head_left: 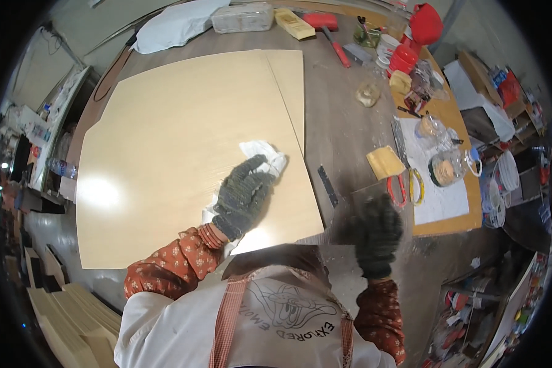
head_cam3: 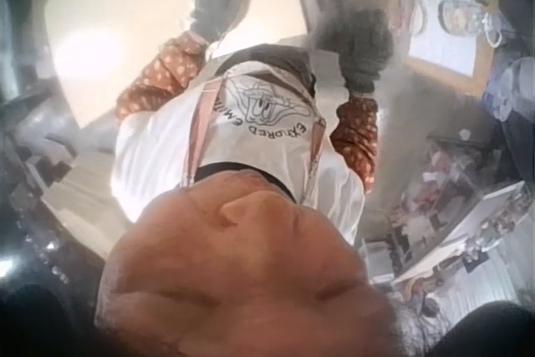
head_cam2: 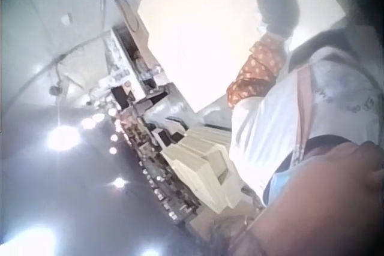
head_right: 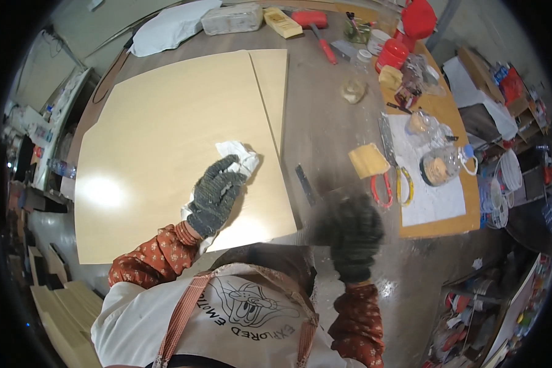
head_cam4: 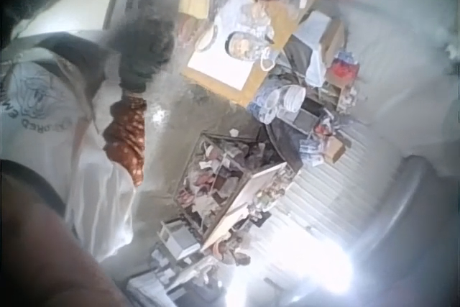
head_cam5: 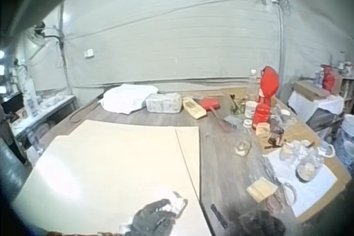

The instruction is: The person wipes the surface of a light-colored wooden board with a cloth and applies a substance to its edge using a small stick.

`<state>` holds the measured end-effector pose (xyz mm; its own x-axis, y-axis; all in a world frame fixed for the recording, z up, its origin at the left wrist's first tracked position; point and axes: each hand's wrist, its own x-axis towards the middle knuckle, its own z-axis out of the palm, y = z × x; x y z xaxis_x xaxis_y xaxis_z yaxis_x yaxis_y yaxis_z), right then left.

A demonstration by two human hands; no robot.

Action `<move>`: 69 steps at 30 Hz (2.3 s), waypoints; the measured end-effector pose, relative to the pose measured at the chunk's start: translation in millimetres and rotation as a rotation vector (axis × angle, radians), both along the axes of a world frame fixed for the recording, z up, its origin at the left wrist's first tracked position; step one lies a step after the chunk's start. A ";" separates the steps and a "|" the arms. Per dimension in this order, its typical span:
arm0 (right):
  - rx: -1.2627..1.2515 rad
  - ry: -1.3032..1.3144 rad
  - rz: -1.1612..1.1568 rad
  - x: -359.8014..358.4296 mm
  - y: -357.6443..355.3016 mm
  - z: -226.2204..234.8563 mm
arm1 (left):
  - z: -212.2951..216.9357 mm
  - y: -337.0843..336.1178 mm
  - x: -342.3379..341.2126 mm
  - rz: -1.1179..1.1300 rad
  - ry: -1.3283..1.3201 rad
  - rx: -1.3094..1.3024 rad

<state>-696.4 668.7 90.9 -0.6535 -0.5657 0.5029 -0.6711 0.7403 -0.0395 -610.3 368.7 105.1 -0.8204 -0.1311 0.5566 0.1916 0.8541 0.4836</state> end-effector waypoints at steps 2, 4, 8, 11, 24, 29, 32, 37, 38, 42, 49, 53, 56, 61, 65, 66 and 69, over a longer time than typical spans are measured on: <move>-0.028 0.096 -0.038 -27.2 6.0 23.8 | 3.5 4.2 0.6 0.031 -0.012 0.014; -0.102 0.186 -0.046 -61.3 1.5 44.3 | 3.2 3.8 0.0 0.044 0.033 0.009; 0.017 0.100 -0.067 -143.0 -7.4 51.6 | 8.1 5.8 -4.6 0.021 0.162 -0.232; 0.390 0.138 -0.065 -174.8 -25.6 55.5 | 12.5 18.5 3.7 0.118 0.237 -0.328; 0.104 0.009 0.853 -253.9 -330.5 11.9 | -17.2 90.2 87.8 1.115 0.141 0.193; 0.115 -0.133 0.560 -280.7 -440.0 -10.9 | -21.1 98.5 62.9 1.346 0.090 0.189; 0.221 -0.256 0.526 -289.4 -476.2 -1.6 | -31.0 100.5 68.8 1.352 0.108 0.229; 0.215 -0.223 0.535 -292.8 -491.7 -6.5 | -33.8 103.3 71.0 1.386 0.070 0.184; 0.204 -0.200 0.518 -298.7 -489.4 -5.9 | -35.4 101.4 73.1 1.367 0.078 0.208; 0.227 -0.231 0.472 -304.8 -475.4 -7.1 | -34.5 101.8 77.6 1.348 0.116 0.293; 0.311 -0.305 0.309 -308.2 -398.3 -13.3 | -48.9 99.8 101.5 1.194 0.215 0.375; 0.219 -0.330 0.168 -313.6 -328.5 -17.7 | -57.4 95.2 114.4 1.091 0.201 0.330; 0.272 -0.356 0.048 -305.8 -280.4 -23.7 | -61.3 81.8 125.3 1.037 0.119 0.091; 0.243 -0.359 -0.086 -283.8 -204.4 -41.1 | -96.8 53.3 151.5 0.859 0.199 0.145; 0.152 -0.343 0.024 -280.5 -141.9 -67.3 | -99.2 41.0 140.9 0.801 0.259 0.218; 0.089 -0.233 0.050 -281.0 -125.8 -85.6 | -103.0 37.8 140.9 0.818 0.232 0.435; -0.197 -0.118 0.206 -265.5 -82.9 -129.7 | -101.4 35.0 136.2 0.851 0.217 0.361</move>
